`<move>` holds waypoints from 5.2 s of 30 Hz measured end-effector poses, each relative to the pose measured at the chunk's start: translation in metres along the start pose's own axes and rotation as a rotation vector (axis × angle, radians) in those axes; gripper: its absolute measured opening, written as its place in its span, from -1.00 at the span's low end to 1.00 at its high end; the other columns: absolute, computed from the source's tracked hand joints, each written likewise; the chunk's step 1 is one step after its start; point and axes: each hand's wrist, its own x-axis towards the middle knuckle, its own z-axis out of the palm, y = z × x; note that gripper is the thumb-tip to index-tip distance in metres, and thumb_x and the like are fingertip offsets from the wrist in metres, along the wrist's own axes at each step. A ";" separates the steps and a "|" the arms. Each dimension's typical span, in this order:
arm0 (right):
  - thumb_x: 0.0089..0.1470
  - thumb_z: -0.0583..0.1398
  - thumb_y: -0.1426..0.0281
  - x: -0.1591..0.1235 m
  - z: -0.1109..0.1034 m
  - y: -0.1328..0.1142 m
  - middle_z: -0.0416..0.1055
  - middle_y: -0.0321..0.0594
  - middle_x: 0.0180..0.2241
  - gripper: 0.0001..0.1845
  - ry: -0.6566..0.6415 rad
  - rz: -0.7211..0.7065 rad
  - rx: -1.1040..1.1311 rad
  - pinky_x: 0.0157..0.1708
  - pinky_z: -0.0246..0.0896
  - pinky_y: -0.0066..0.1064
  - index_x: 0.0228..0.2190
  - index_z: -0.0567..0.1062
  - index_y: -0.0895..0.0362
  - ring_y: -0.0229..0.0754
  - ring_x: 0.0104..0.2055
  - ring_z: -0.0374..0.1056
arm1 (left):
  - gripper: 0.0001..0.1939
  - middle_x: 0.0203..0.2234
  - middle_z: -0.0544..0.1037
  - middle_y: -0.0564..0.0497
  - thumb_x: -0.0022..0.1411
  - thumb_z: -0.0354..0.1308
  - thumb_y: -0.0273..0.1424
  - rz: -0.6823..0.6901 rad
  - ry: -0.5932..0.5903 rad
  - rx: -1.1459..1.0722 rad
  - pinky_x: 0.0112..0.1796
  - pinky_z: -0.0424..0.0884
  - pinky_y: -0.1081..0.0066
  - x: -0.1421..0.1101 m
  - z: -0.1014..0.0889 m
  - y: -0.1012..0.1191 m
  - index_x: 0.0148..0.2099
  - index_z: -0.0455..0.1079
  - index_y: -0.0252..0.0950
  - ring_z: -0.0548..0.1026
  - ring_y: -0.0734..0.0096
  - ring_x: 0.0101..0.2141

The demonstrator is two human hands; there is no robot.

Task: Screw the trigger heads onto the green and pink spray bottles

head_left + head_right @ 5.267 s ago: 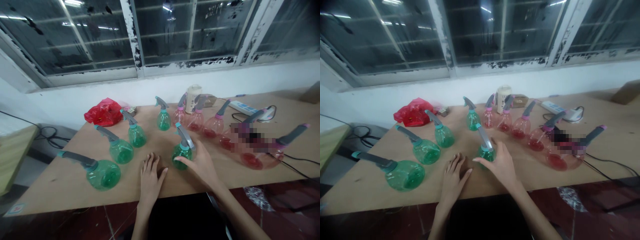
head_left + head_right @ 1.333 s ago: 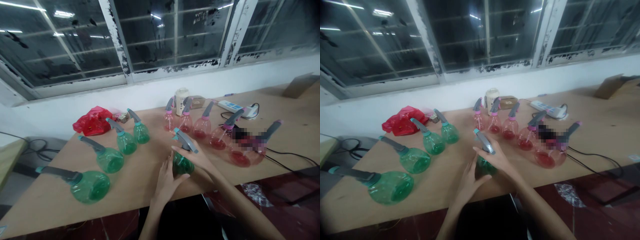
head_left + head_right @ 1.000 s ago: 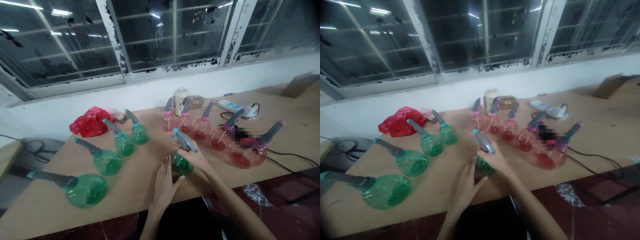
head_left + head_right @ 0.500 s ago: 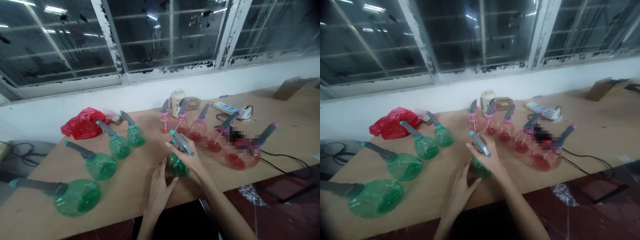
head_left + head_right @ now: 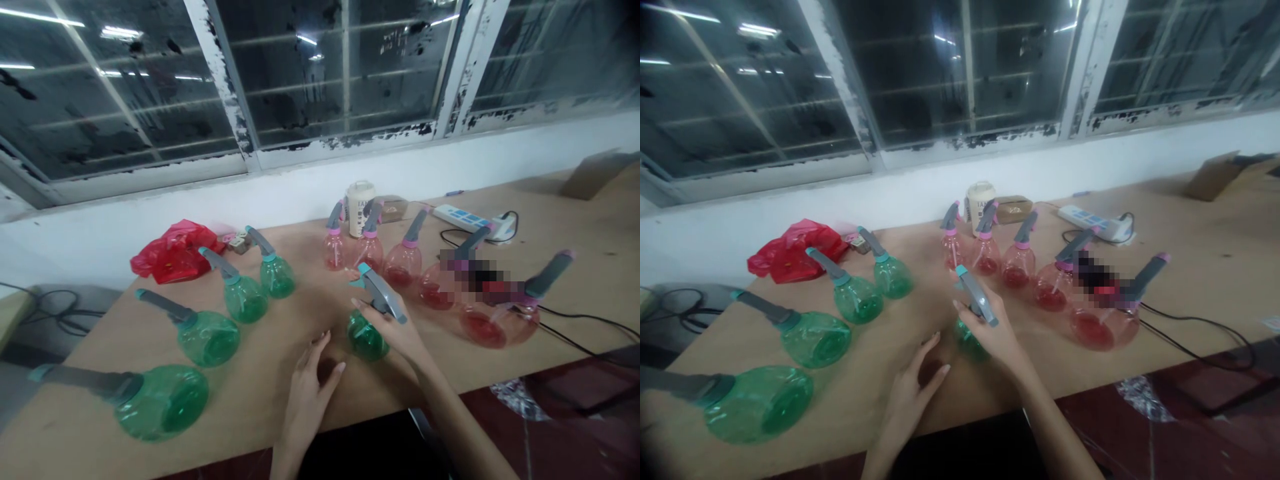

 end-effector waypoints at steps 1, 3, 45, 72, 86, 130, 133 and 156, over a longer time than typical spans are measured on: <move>0.07 0.20 0.27 0.000 0.000 0.001 0.54 -0.20 -0.28 -0.49 -0.005 0.003 0.000 -0.44 0.36 -0.38 0.08 0.40 0.05 -0.17 -0.40 0.43 | -0.55 0.18 0.42 0.00 0.30 0.11 -0.27 -0.003 0.006 -0.019 0.20 0.29 0.09 -0.001 -0.003 -0.002 0.22 0.28 -0.14 0.34 0.20 0.21; 0.07 0.20 0.28 0.000 0.003 0.002 0.53 -0.22 -0.33 -0.53 -0.019 0.005 -0.001 -0.47 0.34 -0.40 0.04 0.42 0.05 -0.19 -0.45 0.40 | -0.59 0.16 0.45 0.02 0.31 0.09 -0.27 -0.013 0.015 -0.060 0.20 0.28 0.10 -0.002 -0.008 -0.004 0.19 0.31 -0.13 0.37 0.24 0.19; 0.07 0.28 0.27 0.010 0.003 -0.008 0.50 -0.32 -0.47 -0.86 -0.161 -0.036 0.023 -0.39 0.33 -0.42 -0.38 0.51 0.08 -0.24 -0.45 0.44 | -0.48 0.23 0.34 -0.18 0.32 0.11 -0.35 0.275 0.042 0.269 0.23 0.17 -0.08 0.003 0.021 -0.013 0.29 0.15 -0.27 0.27 0.14 0.25; 0.08 0.26 0.23 -0.001 0.013 -0.004 0.56 -0.17 -0.11 -0.63 -0.087 -0.025 -0.014 -0.10 0.42 -0.24 -0.05 0.53 -0.01 -0.06 -0.11 0.49 | -0.43 0.22 0.35 -0.23 0.30 0.14 -0.27 0.316 0.053 0.260 0.21 0.20 -0.10 0.006 0.023 -0.011 0.29 0.11 -0.26 0.29 0.09 0.23; 0.06 0.28 0.22 0.008 0.018 -0.011 0.53 -0.27 -0.39 -0.82 -0.026 -0.118 -0.067 -0.28 0.35 -0.34 -0.38 0.53 0.07 -0.18 -0.36 0.44 | -0.43 0.21 0.37 -0.22 0.31 0.13 -0.22 0.314 0.071 0.288 0.20 0.25 -0.04 0.005 0.023 -0.010 0.29 0.15 -0.28 0.32 0.09 0.22; 0.03 0.29 0.24 0.013 0.023 -0.012 0.48 -0.26 -0.43 -0.82 0.018 -0.102 -0.055 -0.33 0.33 -0.34 -0.42 0.48 0.09 -0.20 -0.42 0.40 | -0.45 0.21 0.37 -0.23 0.32 0.11 -0.29 0.299 0.086 0.280 0.21 0.21 -0.07 0.004 0.027 -0.016 0.30 0.12 -0.29 0.31 0.09 0.23; 0.03 0.28 0.22 0.010 0.021 -0.010 0.53 -0.20 -0.27 -0.73 -0.022 -0.101 -0.028 -0.30 0.33 -0.34 -0.22 0.53 0.08 -0.16 -0.33 0.42 | -0.44 0.21 0.37 -0.25 0.32 0.12 -0.29 0.298 0.075 0.286 0.21 0.21 -0.07 0.004 0.027 -0.015 0.29 0.12 -0.32 0.31 0.09 0.23; -0.04 0.21 0.42 0.004 0.019 -0.001 0.29 -0.42 -0.56 -0.67 -0.040 0.023 -0.018 -0.56 0.10 -0.48 -0.16 0.48 0.17 -0.36 -0.60 0.06 | -0.43 0.23 0.33 -0.23 0.33 0.10 -0.26 0.281 0.066 0.258 0.23 0.18 -0.05 0.004 0.027 -0.016 0.31 0.12 -0.31 0.27 0.09 0.25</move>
